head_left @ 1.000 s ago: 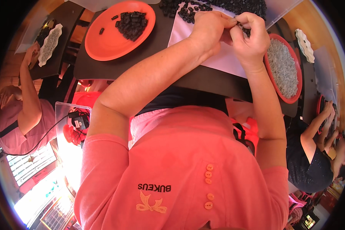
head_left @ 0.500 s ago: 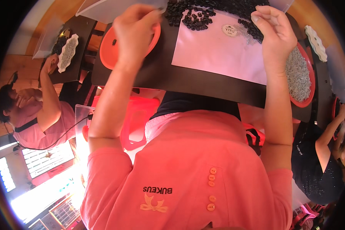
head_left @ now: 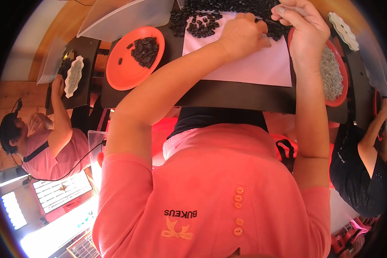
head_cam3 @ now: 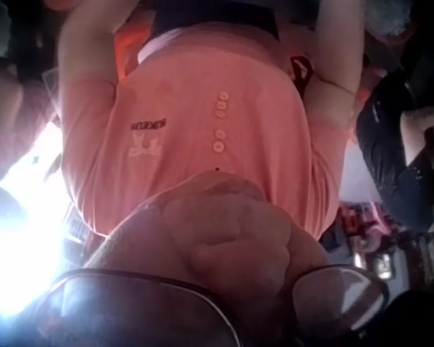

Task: The person repeatedly picks up small plastic pieces and metal pins by hand, inserts the pins into the plastic pieces to assemble them, and places the assembled components on the table.

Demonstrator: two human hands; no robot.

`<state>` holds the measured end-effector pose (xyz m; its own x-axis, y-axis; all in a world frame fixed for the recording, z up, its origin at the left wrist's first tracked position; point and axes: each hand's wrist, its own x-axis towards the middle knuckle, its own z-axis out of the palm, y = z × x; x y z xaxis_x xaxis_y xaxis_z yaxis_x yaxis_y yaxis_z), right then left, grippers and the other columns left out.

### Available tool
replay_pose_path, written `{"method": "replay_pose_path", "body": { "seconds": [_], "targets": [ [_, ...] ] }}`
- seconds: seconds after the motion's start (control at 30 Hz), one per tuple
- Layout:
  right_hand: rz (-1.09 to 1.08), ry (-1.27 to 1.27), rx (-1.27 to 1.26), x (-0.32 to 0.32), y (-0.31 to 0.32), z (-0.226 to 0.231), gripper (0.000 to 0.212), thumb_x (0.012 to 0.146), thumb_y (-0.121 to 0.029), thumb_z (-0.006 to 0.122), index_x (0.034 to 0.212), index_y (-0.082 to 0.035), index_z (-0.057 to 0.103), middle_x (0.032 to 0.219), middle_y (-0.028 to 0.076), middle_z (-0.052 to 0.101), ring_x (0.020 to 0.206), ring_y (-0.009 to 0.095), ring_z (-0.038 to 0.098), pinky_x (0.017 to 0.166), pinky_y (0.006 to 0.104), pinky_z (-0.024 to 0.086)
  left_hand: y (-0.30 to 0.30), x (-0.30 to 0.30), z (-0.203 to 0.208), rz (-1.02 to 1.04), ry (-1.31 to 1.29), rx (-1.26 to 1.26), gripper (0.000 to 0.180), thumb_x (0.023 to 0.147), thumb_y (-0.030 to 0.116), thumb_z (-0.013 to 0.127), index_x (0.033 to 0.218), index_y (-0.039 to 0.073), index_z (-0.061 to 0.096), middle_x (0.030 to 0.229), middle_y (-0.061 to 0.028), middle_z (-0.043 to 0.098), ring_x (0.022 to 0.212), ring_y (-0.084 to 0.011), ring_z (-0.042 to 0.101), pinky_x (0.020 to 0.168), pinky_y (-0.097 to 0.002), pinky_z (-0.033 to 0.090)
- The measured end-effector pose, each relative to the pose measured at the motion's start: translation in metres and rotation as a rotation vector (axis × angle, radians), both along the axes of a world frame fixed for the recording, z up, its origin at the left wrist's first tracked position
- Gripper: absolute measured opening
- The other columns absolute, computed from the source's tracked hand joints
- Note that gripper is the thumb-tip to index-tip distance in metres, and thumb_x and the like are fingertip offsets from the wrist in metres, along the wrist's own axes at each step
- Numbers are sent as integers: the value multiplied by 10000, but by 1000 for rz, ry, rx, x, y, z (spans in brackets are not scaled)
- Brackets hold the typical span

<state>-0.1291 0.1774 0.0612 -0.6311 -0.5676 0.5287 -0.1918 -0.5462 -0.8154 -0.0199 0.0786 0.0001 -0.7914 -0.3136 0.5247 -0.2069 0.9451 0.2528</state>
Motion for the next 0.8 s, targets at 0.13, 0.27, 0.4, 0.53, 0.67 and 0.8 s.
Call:
{"method": "replay_pose_path", "body": {
  "seconds": [0.13, 0.27, 0.4, 0.53, 0.67, 0.8],
  "targets": [
    [527, -187, -246, -24, -7, -34, 126, 773, 87, 608, 874, 15, 628, 731, 83, 664, 598, 125, 597, 576, 229, 460, -10, 1, -14, -129, 21, -83, 203, 772, 195, 700, 948, 97, 674, 874, -101, 598, 893, -279, 611, 731, -417, 507],
    [1010, -408, -644, -36, -12, -55, 136, 763, 107, 606, 856, 12, 628, 724, 68, 653, 615, 120, 599, 600, 231, 472, -21, 30, -17, -166, 155, 94, 124, 746, 104, 693, 862, 70, 661, 824, -62, 583, 845, -258, 597, 699, -379, 499],
    [158, 8, 186, -53, 31, -63, 126, 768, 102, 610, 848, 6, 628, 741, 65, 656, 639, 122, 606, 618, 235, 476, -13, 44, -5, -77, 161, 115, 132, 748, 113, 718, 846, 57, 648, 811, -47, 576, 830, -253, 588, 691, -367, 493],
    [498, -23, -66, -41, -1, -65, 136, 805, 59, 624, 930, 8, 646, 795, 60, 673, 711, 117, 618, 673, 234, 483, -24, 37, -17, -87, 53, 11, 146, 765, 138, 727, 839, 47, 641, 815, -72, 578, 824, -272, 585, 702, -379, 492],
    [189, 40, 293, -32, 25, -36, 155, 818, -18, 644, 969, -5, 675, 819, 37, 682, 712, 91, 599, 673, 220, 459, -21, 27, -17, -92, 82, -58, 108, 779, 109, 701, 808, 45, 619, 809, -102, 572, 830, -310, 583, 708, -409, 492],
    [170, 114, 269, -25, 20, -40, 147, 749, 21, 650, 886, -17, 684, 765, 5, 670, 672, 62, 603, 623, 225, 491, -16, 28, -17, -133, 87, -178, 95, 767, 46, 675, 806, 34, 590, 807, -125, 558, 824, -337, 579, 691, -424, 492]
  ]
}}
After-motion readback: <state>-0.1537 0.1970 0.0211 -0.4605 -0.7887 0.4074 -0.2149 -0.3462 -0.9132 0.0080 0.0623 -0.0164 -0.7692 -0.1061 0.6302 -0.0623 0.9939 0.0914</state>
